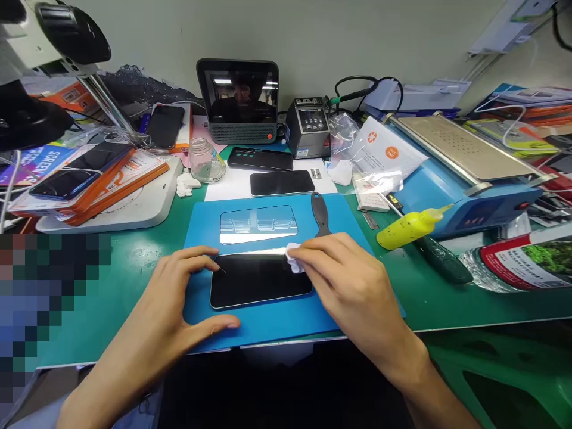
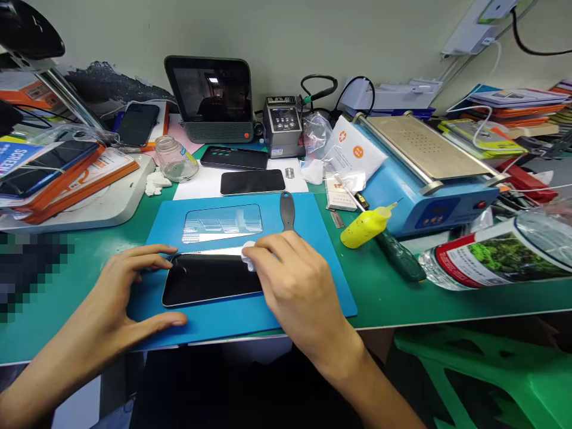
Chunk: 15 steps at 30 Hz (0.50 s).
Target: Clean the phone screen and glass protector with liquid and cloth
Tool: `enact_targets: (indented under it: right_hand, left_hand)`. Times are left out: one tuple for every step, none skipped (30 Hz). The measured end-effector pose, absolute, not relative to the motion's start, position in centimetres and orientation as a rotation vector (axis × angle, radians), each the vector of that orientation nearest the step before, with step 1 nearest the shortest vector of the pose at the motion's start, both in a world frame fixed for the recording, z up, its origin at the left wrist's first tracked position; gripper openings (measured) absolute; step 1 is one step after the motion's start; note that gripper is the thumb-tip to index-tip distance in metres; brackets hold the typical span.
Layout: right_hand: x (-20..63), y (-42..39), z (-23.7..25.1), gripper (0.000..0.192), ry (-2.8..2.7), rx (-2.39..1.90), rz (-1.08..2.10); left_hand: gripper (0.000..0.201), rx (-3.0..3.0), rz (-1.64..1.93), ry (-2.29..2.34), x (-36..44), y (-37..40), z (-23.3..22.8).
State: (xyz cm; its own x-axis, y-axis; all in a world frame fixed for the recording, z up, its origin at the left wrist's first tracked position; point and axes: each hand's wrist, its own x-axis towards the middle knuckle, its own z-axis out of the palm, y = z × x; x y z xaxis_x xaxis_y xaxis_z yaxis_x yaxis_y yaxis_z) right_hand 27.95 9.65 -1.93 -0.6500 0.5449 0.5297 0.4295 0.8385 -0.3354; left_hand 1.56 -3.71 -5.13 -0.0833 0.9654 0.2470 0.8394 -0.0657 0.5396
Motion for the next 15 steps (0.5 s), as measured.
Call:
enact_targets:
  right_hand:
    - [27.4, 9.8, -2.0, 0.021, -2.427, -0.684, 0.199]
    - [26.9, 10.0, -2.1, 0.022, -2.477, -0.661, 0.167]
    - [26.6, 10.2, -2.2, 0.024, -2.521, -0.635, 0.137]
    - [26.5, 10.3, -2.2, 0.025, -2.559, -0.617, 0.108]
    - [26.6, 10.5, -2.2, 0.026, -2.586, -0.611, 0.076]
    - [26.8, 10.6, -2.1, 0.026, -2.605, -0.608, 0.040]
    - [27.2, 10.7, -2.0, 0.026, -2.618, -0.609, 0.008]
    - [27.7, 10.7, -1.9, 0.026, -2.624, -0.611, -0.016]
    - [28.2, 10.7, -1.7, 0.025, -2.626, -0.609, -0.034]
    - [28.6, 10.7, -1.6, 0.025, -2.624, -0.599, -0.047]
    - [28.8, 10.6, -1.5, 0.026, -2.624, -0.585, -0.057]
    - [28.9, 10.5, -1.5, 0.027, -2.627, -0.578, -0.067]
    - [28.8, 10.5, -1.6, 0.028, -2.629, -0.579, -0.078]
    - [28.6, 10.6, -1.7, 0.028, -2.630, -0.588, -0.086]
    - [28.4, 10.6, -1.8, 0.029, -2.630, -0.607, -0.084]
  left_hand:
    - [0.061, 1.971, 0.858, 1.984, 1.6, -3.7, -5.2]
    - [0.059, 1.968, 0.858, 1.986, 1.7, -3.7, -5.2]
    - [0.056, 1.963, 0.859, 1.987, 1.8, -3.6, -5.1]
    - [0.054, 1.957, 0.860, 1.990, 1.9, -3.6, -5.0]
    - [0.053, 1.948, 0.857, 1.996, 1.9, -3.6, -5.0]
    - [0.052, 1.941, 0.856, 2.003, 2.0, -3.6, -4.9]
    - [0.051, 1.933, 0.851, 2.011, 2.0, -3.5, -4.9]
    - [0.051, 1.925, 0.846, 2.020, 2.0, -3.5, -4.9]
    - [0.051, 1.918, 0.841, 2.028, 2.0, -3.5, -4.9]
    - [0.051, 1.916, 0.837, 2.032, 2.0, -3.5, -5.0]
    - [0.051, 1.917, 0.833, 2.033, 2.0, -3.5, -5.0]
    - [0.051, 1.919, 0.831, 2.032, 2.0, -3.5, -5.0]
    - [0.052, 1.922, 0.830, 2.031, 2.0, -3.5, -5.0]
    - [0.052, 1.923, 0.829, 2.030, 2.0, -3.5, -5.1]
    - [0.052, 1.922, 0.829, 2.032, 2.0, -3.6, -5.1]
